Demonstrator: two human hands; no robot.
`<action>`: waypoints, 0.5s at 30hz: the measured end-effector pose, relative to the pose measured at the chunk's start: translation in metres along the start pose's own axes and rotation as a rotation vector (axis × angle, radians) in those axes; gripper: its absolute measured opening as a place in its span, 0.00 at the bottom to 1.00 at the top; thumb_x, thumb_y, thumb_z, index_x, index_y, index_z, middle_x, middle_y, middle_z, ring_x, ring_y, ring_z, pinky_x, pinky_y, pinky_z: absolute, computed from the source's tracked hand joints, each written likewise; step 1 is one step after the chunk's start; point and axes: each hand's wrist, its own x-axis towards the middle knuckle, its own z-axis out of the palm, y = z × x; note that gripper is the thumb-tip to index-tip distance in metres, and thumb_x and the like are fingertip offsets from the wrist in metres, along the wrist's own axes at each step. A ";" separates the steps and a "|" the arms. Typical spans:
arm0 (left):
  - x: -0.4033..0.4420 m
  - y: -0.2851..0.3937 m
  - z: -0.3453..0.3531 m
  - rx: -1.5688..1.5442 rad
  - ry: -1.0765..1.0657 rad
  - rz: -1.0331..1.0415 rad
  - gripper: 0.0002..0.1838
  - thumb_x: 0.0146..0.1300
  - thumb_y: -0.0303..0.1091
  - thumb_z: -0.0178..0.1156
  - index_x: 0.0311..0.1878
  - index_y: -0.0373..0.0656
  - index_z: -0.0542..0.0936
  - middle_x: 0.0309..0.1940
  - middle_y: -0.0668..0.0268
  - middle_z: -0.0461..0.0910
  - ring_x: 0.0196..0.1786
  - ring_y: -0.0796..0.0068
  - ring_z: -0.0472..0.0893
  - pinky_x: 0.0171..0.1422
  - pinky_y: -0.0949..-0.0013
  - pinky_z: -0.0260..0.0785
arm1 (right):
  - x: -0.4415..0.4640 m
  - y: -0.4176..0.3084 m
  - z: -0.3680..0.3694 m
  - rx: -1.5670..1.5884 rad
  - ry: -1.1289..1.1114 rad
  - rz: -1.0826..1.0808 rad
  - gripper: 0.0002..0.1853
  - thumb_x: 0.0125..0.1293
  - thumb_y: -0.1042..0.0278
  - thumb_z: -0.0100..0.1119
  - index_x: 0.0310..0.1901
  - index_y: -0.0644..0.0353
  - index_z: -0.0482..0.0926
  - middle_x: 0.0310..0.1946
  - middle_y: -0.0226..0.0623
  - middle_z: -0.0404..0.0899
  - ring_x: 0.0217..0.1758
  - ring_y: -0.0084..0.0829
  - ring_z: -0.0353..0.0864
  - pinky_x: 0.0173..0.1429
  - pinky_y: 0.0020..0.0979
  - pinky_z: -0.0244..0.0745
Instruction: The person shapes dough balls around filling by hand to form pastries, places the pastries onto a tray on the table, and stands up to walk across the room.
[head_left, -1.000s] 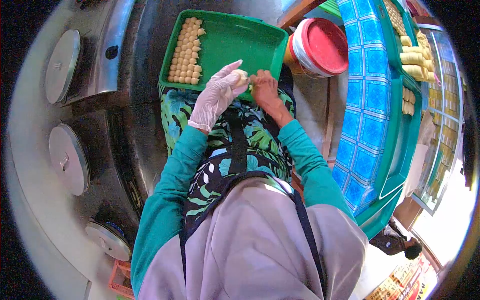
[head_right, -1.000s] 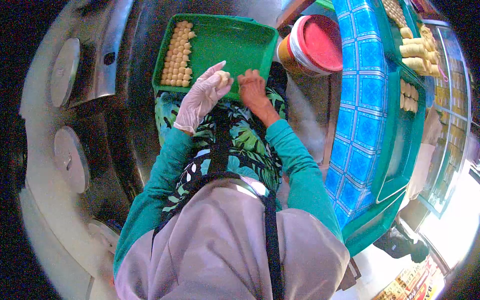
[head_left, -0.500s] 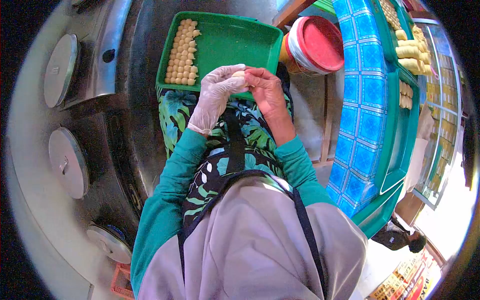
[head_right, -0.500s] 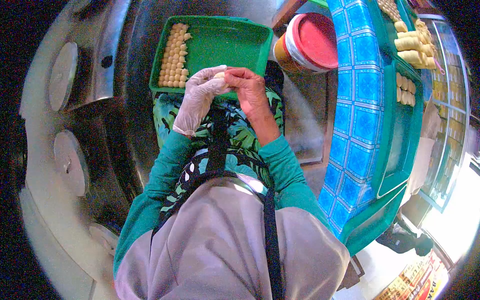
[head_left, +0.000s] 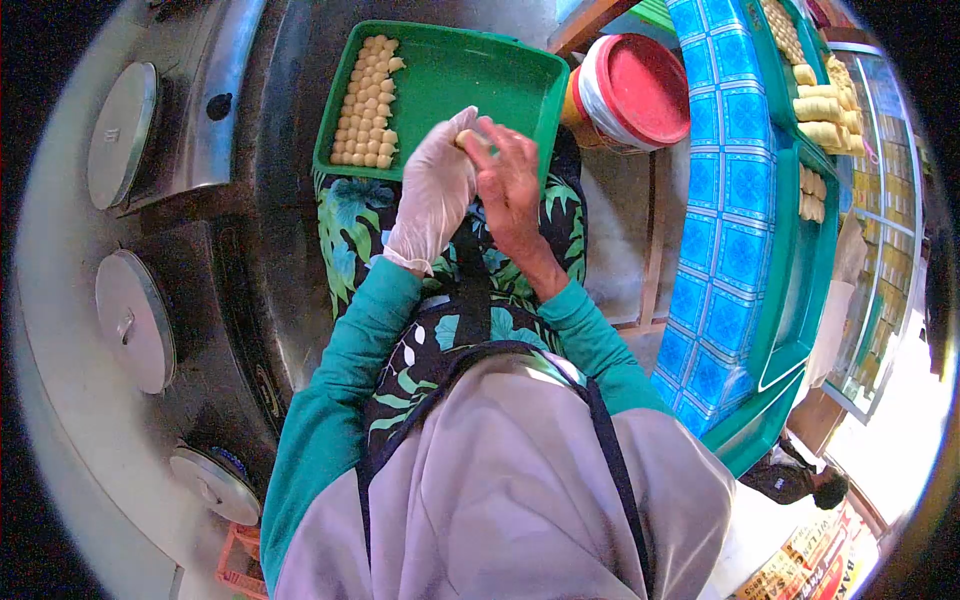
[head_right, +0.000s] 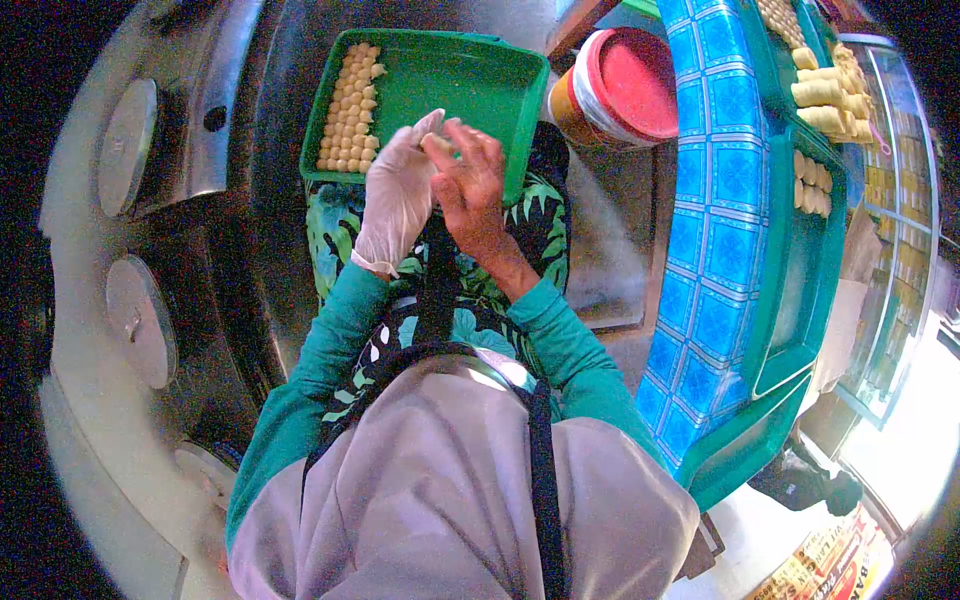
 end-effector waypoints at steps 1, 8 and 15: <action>0.004 -0.001 -0.008 -0.187 -0.017 -0.048 0.20 0.69 0.36 0.55 0.60 0.37 0.70 0.50 0.63 0.75 0.54 0.71 0.75 0.59 0.64 0.70 | -0.002 -0.004 0.002 0.269 -0.033 0.126 0.29 0.73 0.47 0.39 0.61 0.63 0.72 0.63 0.44 0.68 0.65 0.39 0.65 0.70 0.40 0.55; 0.008 -0.028 0.000 -0.044 -0.040 0.171 0.26 0.69 0.38 0.55 0.67 0.37 0.65 0.59 0.64 0.73 0.60 0.70 0.73 0.66 0.66 0.65 | 0.034 -0.009 0.019 1.111 0.141 0.547 0.42 0.70 0.31 0.22 0.75 0.57 0.41 0.71 0.50 0.56 0.74 0.38 0.54 0.76 0.39 0.42; -0.002 -0.016 -0.002 0.125 -0.021 0.121 0.26 0.68 0.33 0.55 0.66 0.34 0.64 0.60 0.56 0.72 0.58 0.65 0.76 0.63 0.64 0.69 | 0.032 0.008 0.011 0.962 0.223 0.449 0.37 0.74 0.41 0.33 0.74 0.59 0.46 0.62 0.51 0.70 0.70 0.36 0.62 0.73 0.38 0.48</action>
